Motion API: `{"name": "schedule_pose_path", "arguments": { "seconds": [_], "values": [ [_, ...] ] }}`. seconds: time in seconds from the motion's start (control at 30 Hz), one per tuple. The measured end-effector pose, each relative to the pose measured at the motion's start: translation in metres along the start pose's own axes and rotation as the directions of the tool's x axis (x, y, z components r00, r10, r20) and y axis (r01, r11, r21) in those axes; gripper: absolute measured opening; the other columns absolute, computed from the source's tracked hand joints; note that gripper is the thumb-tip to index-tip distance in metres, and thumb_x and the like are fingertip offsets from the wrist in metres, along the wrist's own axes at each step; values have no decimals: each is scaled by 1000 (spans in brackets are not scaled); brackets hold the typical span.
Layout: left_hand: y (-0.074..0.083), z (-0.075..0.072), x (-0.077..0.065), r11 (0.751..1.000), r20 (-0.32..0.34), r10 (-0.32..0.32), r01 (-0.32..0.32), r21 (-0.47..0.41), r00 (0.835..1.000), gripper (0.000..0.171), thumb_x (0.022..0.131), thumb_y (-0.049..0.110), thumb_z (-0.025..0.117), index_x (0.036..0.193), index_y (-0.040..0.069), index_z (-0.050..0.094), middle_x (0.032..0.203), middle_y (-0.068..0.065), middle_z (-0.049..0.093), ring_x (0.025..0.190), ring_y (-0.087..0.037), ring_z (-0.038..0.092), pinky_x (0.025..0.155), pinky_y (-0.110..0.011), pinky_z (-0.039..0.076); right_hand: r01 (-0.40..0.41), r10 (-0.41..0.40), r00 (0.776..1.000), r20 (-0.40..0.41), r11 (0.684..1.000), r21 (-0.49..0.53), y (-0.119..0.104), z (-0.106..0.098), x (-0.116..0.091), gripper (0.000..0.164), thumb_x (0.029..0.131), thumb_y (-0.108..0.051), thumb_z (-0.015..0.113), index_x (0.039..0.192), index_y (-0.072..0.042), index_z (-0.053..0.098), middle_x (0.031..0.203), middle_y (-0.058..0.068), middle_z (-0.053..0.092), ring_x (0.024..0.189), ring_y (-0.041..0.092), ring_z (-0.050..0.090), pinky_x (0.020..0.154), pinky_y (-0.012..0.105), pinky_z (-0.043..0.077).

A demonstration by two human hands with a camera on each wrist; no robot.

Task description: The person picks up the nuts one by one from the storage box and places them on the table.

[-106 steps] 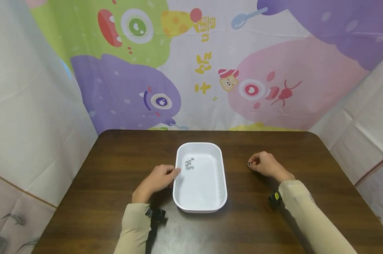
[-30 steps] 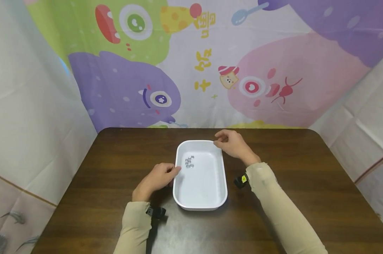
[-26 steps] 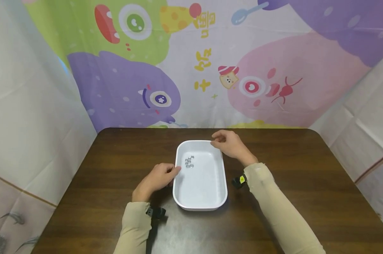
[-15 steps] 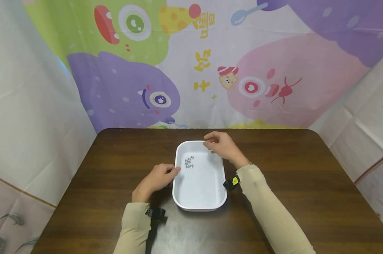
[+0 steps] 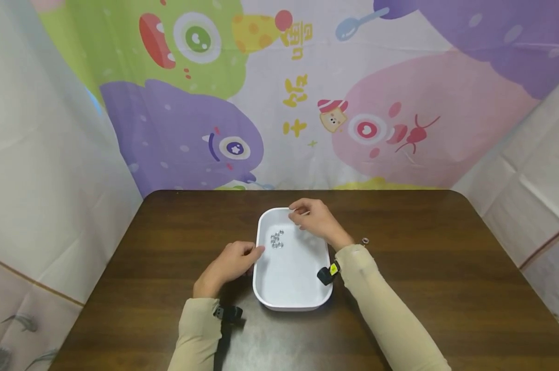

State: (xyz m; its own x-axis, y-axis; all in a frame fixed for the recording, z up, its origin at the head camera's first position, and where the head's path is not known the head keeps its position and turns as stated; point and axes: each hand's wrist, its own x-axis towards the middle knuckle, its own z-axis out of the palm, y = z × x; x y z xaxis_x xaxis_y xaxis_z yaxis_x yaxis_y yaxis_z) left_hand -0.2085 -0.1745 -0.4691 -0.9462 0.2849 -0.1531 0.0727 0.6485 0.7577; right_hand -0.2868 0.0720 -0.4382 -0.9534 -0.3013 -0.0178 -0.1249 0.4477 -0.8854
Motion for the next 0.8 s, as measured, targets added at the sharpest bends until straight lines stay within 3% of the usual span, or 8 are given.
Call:
{"name": "schedule_pose_path", "arguments": {
  "seconds": [0.37,0.6,0.8],
  "values": [
    [0,2,0,1000,0,3,-3,-4,1000,39,106,34,55,75,11,59,63,-1,54,58,-15,50,56,-30,41,-23,22,999,32,999,39,5,8,0,33,97,-16,68,126,0,67,110,17,71,97,43,70,83,49,59],
    [-3,2,1,1000,-15,29,-29,-3,999,39,105,33,56,73,11,59,61,0,54,57,-14,50,55,-30,42,-27,26,998,54,999,24,5,14,1,32,97,-15,67,126,0,67,111,16,70,93,33,70,78,38,60],
    [-3,2,0,999,-18,42,-42,-2,999,38,105,32,55,74,11,59,61,0,55,57,-14,51,55,-29,42,-40,39,996,79,999,8,3,18,5,29,97,-16,69,123,-3,69,110,15,69,90,30,70,78,37,60]
  ]
}}
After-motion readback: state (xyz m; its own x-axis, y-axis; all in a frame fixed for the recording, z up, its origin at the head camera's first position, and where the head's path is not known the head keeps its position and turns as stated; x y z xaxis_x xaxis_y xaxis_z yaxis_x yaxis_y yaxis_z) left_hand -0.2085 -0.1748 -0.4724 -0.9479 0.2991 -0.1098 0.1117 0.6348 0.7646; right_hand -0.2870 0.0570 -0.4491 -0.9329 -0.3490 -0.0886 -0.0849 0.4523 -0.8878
